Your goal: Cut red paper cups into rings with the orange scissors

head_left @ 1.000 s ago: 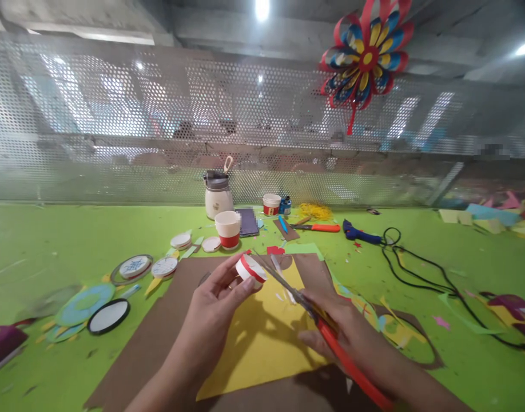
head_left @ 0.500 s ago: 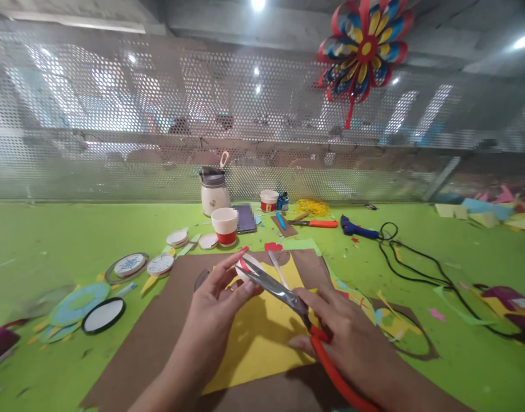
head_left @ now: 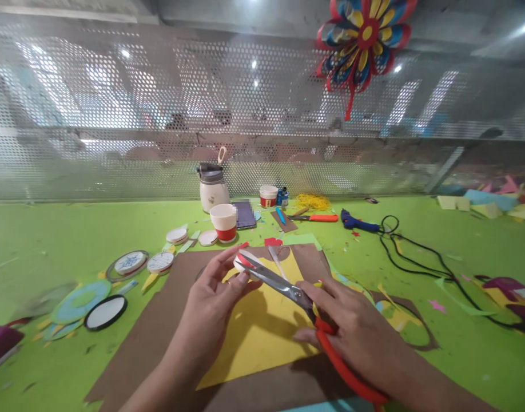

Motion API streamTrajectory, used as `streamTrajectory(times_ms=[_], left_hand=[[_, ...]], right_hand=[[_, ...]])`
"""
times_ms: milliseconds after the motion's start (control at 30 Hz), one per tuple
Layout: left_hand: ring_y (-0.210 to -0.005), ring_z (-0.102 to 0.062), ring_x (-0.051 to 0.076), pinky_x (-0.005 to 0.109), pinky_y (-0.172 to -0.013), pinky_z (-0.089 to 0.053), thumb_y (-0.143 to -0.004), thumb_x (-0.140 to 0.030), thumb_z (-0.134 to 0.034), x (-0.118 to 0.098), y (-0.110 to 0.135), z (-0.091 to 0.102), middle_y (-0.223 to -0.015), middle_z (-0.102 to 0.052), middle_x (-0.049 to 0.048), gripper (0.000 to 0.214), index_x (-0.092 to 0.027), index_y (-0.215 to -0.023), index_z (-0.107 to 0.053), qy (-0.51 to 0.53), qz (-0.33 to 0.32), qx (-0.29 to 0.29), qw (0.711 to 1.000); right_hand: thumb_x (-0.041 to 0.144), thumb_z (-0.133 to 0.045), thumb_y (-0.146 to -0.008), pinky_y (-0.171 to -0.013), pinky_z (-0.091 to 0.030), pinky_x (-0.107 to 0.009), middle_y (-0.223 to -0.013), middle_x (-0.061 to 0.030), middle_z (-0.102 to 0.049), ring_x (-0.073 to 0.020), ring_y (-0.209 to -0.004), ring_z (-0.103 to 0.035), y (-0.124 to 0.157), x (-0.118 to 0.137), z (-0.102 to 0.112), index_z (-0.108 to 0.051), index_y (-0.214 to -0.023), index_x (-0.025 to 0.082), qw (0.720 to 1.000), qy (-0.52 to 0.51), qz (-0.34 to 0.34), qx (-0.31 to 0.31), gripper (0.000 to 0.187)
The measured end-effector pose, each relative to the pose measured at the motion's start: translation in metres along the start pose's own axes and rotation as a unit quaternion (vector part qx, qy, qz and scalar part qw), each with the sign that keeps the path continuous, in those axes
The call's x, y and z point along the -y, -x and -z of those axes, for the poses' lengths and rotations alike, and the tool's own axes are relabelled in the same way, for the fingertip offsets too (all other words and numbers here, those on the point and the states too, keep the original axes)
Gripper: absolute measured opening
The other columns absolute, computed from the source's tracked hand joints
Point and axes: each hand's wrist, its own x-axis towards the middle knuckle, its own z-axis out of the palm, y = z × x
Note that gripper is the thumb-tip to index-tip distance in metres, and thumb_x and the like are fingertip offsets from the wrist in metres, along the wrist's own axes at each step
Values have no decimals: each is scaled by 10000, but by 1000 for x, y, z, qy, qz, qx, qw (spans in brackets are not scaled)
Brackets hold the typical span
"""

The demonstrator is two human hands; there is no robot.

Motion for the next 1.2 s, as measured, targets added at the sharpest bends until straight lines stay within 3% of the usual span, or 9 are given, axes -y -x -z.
streamTrajectory(times_ms=[367, 567, 733, 900, 1200], left_hand=[[-1008, -638, 228, 367, -839, -578, -769, -275, -775, -4, 1, -4, -1206, -670, 85, 501, -171, -1230, -607, -11, 24, -19, 999], [-1031, -624, 241, 351, -878, -544, -751, -306, -780, -7, 0, -4, -1149, -704, 94, 383, -145, -1092, -716, 0, 56, -20, 998], [-1036, -624, 268, 380, -885, -540, -761, -325, -760, -8, 0, -4, -1064, -725, 99, 300, -156, -1010, -755, 4, 48, -14, 999], [-1013, -632, 276, 385, -841, -546, -769, -333, -742, -8, 0, -4, -1089, -720, 112, 285, -156, -992, -755, 11, 46, -16, 999], [-1014, -618, 266, 402, -866, -547, -778, -325, -743, -8, -2, -3, -1082, -713, 107, 314, -158, -1044, -736, 12, 36, -11, 999]], right_hand=[[471, -672, -862, -808, -563, -476, -1079, -167, -636, -325, -965, -654, 1, -4, 3, -578, -1321, 174, 1000, -6, 6, 7, 555], [546, -669, -837, -835, -554, -441, -1075, -144, -675, -313, -977, -654, 0, -3, 2, -614, -1293, 213, 998, -47, -29, 9, 568], [514, -667, -854, -893, -503, -425, -1036, -84, -670, -281, -986, -627, -4, 1, 13, -634, -1209, 228, 988, -132, -61, 57, 458], [427, -624, -897, -835, -508, -371, -998, -45, -682, -244, -899, -646, -3, 1, 25, -657, -1067, 230, 975, -188, -48, 109, 262], [508, -697, -820, -834, -544, -421, -1099, -110, -701, -299, -982, -661, 3, 0, 19, -650, -1233, 261, 994, -80, -54, 45, 484]])
